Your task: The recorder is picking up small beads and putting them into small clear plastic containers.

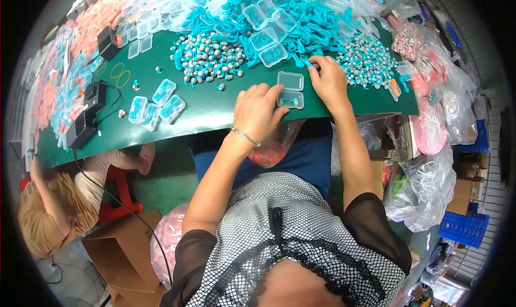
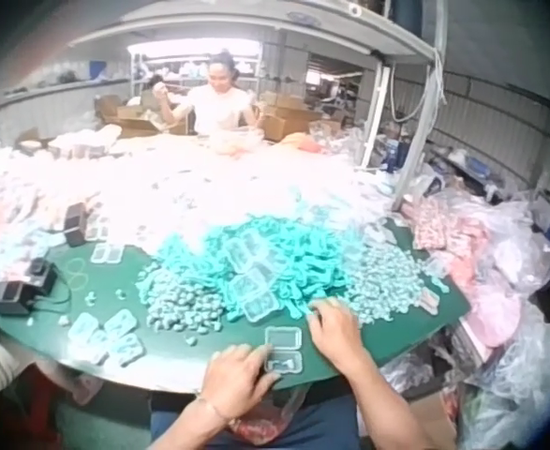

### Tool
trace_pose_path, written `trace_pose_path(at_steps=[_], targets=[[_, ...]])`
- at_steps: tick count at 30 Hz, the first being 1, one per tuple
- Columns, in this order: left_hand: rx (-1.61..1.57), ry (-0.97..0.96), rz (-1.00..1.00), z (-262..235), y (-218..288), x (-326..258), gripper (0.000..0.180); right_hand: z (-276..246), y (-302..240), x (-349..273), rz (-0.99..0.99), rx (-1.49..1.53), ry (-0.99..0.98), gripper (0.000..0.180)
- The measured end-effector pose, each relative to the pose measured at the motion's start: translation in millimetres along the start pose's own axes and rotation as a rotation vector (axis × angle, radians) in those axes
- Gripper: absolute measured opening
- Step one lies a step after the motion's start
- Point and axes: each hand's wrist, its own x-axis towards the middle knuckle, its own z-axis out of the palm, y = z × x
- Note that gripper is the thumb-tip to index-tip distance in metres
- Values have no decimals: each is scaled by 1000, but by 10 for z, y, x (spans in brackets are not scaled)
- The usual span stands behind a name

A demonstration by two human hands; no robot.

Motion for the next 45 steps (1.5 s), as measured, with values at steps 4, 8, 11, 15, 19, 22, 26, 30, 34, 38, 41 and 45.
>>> trace_pose_path(at_steps=[4, 8, 11, 15, 19, 22, 26, 30, 34, 38, 41, 45], targets=[[7, -23, -9, -10, -22, -24, 42, -177, -24, -97, 156, 43, -51, 18], [-26, -38, -29, -22, -12, -3, 42, -403, -255, -285, 66, 606, -105, 21], [-28, -61, -61, -23, -16, 14, 42, -434, -408, -284, -91, 525, -233, 17], [-39, -8, -7, 32, -75, 11, 44, -390, -393, -218, -344, 293, -242, 13], [-49, -14, 4, 25, -74, 10, 42, -354, -373, -220, -349, 253, -236, 13], [-56, -17, 15, 21, -85, 22, 41, -292, -314, -189, -260, 408, -325, 13], [-51, -5, 4, 11, -87, -6, 41, -327, -320, -139, -277, 362, -349, 15], [-46, -9, 1, 23, -66, 3, 41, -226, -245, -47, -116, 350, -244, 23], [-58, -7, 8, 24, -72, -14, 43, -199, -293, -88, -32, 456, -318, 23], [-169, 28, -67, -25, -16, -21, 47, -240, -262, -165, -284, 398, -181, 25], [-41, 69, 34, 5, -47, -53, 44, -360, -385, -304, -296, 446, -227, 27], [38, 101, 122, 88, -64, -45, 30, -320, -407, -395, -273, 425, -226, 30]])
